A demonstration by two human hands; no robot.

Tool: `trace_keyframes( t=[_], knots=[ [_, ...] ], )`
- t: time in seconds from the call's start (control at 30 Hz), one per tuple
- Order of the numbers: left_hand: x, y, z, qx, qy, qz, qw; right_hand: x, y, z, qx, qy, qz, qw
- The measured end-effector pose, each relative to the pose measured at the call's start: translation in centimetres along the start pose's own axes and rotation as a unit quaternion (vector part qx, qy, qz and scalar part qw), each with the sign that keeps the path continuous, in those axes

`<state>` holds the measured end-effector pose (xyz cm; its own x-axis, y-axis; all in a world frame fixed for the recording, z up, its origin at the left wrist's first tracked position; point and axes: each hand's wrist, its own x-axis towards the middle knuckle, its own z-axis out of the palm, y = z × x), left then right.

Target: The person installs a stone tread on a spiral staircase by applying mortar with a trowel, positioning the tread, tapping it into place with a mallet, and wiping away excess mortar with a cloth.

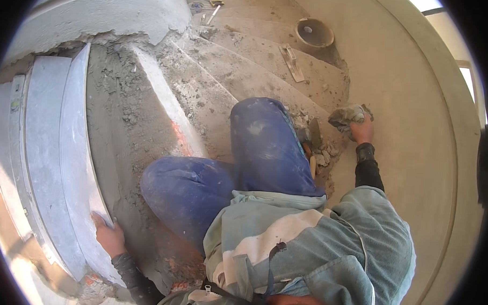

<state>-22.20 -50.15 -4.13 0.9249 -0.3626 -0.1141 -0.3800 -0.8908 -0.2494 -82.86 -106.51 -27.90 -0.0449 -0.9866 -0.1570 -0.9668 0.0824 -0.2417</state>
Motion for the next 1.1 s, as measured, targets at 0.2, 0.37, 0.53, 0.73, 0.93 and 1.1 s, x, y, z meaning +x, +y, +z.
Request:
trace_keyframes(
  t=[0.2, 0.37, 0.53, 0.73, 0.93, 1.1],
  knots=[
    [2.0, 1.8, -1.6, 0.007, -0.064, -0.034, 0.997, 1.0, 12.7, 11.1, -0.348, -0.303, -0.031, 0.887],
    [1.3, -0.9, -0.3, 0.005, -0.034, -0.013, 0.999, 1.0, 3.1, 13.2, -0.216, -0.443, -0.005, 0.870],
    [1.3, -2.9, 0.2, -0.050, -0.046, 0.016, 0.998, 1.8, 2.6, 9.4, 0.014, -0.387, -0.228, 0.893],
    [1.2, -3.4, 3.5, -0.098, -0.068, -0.033, 0.992, 6.3, -0.5, -7.8, -0.112, -0.371, -0.105, 0.916],
    [1.6, -4.3, 3.8, -0.095, -0.103, -0.016, 0.990, 7.2, -4.4, -20.4, -0.099, -0.304, -0.048, 0.946],
    [2.3, 2.6, -6.7, 0.007, -0.289, -0.140, 0.947, 3.3, -9.9, -29.2, -0.062, -0.370, -0.079, 0.924]
  ],
)
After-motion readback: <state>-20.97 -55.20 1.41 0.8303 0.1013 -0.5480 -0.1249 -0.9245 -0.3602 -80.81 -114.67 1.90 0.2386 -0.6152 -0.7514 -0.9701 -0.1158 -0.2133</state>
